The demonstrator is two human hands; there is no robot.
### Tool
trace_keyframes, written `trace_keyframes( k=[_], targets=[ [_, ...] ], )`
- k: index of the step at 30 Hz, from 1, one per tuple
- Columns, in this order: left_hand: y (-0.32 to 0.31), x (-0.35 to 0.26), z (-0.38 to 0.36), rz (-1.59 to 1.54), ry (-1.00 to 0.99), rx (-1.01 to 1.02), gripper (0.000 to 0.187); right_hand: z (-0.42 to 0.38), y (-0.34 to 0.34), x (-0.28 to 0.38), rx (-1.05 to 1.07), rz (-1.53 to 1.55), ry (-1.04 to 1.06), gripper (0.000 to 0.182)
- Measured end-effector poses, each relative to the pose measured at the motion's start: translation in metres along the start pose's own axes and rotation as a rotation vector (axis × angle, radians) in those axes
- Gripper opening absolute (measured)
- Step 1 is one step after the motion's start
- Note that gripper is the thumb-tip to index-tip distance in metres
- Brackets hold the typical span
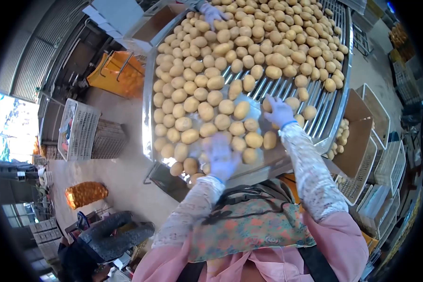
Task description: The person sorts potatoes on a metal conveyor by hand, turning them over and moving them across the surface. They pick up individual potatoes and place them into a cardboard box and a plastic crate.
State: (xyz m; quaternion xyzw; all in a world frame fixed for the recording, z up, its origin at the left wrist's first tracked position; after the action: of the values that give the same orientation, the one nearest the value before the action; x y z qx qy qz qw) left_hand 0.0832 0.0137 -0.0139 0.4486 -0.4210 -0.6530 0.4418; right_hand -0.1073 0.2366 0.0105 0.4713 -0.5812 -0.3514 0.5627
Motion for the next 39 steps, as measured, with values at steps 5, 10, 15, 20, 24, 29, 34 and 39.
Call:
trace_keyframes(
  k=[5,10,15,20,24,29,34,39],
  targets=[
    [0.026,0.003,-0.035,-0.217,-0.248,0.188,0.071,-0.007,0.013,0.006,0.158,0.280,0.008,0.060],
    [0.072,0.099,-0.046,-0.129,-0.003,0.096,0.058,-0.096,0.100,-0.112,-0.399,0.758,-0.012,0.056],
    [0.017,0.118,0.006,0.393,-0.151,-0.169,0.068,-0.142,0.134,-0.229,-0.548,-0.152,-0.667,0.079],
    [0.005,0.058,0.026,-0.017,0.138,0.109,0.074,-0.113,0.078,-0.096,-0.246,0.050,0.091,0.075],
    [0.045,0.050,-0.040,-0.118,-0.045,0.215,0.074,-0.115,0.017,-0.009,0.031,-0.153,0.416,0.077],
    [0.073,0.097,-0.097,-0.192,0.025,0.221,0.066,-0.134,-0.048,0.065,0.104,0.019,0.680,0.070],
    [0.072,0.141,-0.057,-0.031,0.167,0.024,0.064,-0.153,-0.086,0.148,0.160,0.064,0.741,0.064],
    [0.045,0.055,-0.002,0.195,0.065,0.283,0.060,-0.149,-0.086,0.111,0.190,0.220,1.053,0.056]
  ],
)
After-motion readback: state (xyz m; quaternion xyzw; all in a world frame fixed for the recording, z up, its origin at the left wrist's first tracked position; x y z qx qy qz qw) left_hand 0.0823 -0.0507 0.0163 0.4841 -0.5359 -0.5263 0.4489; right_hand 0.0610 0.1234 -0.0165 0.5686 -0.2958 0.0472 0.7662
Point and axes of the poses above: each hand's wrist, its own z-axis towards the middle knuckle, its own y-axis out of the back of the hand, x = y × z, the point moved 4 cm from there along z, towards the middle knuckle, and after that the axes turned 7 degrees about -y, right-handed, at the moved point
